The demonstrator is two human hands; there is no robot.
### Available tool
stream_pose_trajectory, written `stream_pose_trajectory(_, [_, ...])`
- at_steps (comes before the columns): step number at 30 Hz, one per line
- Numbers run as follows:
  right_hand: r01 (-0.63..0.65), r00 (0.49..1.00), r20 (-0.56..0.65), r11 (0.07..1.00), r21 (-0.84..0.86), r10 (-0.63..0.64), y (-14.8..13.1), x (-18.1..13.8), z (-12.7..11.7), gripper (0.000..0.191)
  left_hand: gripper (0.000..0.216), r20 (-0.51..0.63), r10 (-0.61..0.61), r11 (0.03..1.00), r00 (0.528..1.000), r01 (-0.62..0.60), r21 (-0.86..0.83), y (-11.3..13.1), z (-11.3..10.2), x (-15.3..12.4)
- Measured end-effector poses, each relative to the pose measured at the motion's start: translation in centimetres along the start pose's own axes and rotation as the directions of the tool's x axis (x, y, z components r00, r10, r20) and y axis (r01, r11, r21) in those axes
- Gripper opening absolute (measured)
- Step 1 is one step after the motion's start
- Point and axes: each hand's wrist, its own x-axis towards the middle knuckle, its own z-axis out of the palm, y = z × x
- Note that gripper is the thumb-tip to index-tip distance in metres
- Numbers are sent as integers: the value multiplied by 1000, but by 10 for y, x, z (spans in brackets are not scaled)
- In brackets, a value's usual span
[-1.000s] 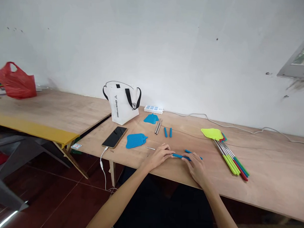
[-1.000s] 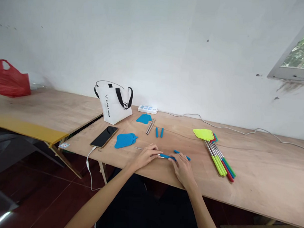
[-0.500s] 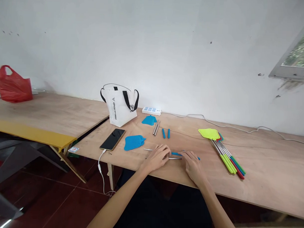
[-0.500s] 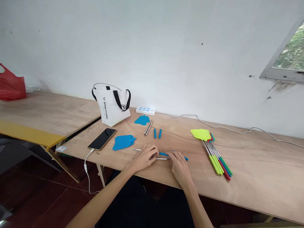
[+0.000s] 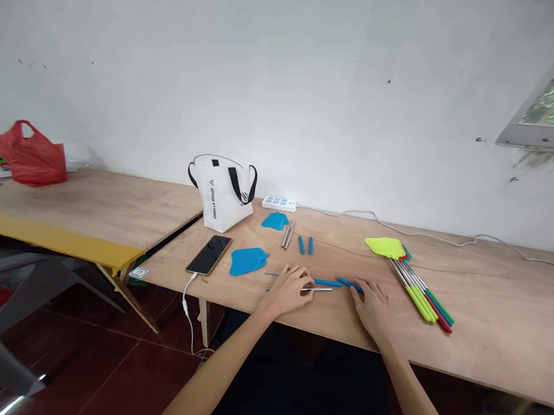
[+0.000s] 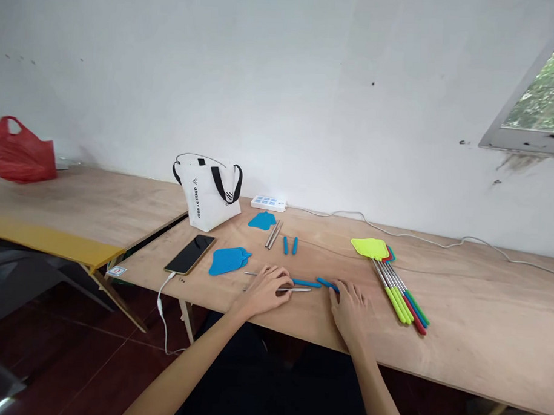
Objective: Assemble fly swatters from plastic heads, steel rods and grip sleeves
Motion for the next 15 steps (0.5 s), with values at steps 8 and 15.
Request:
stream_pose_trajectory(8, [-15, 999, 31, 987, 160, 10, -1, 2, 0, 32, 16, 43, -26, 999, 999, 27, -25, -6, 2, 1])
stream_pose_trajectory(15, [173, 984, 7, 960, 221, -179, -8, 3, -3, 26, 16, 49, -13, 998, 999, 16, -54, -9, 4, 2])
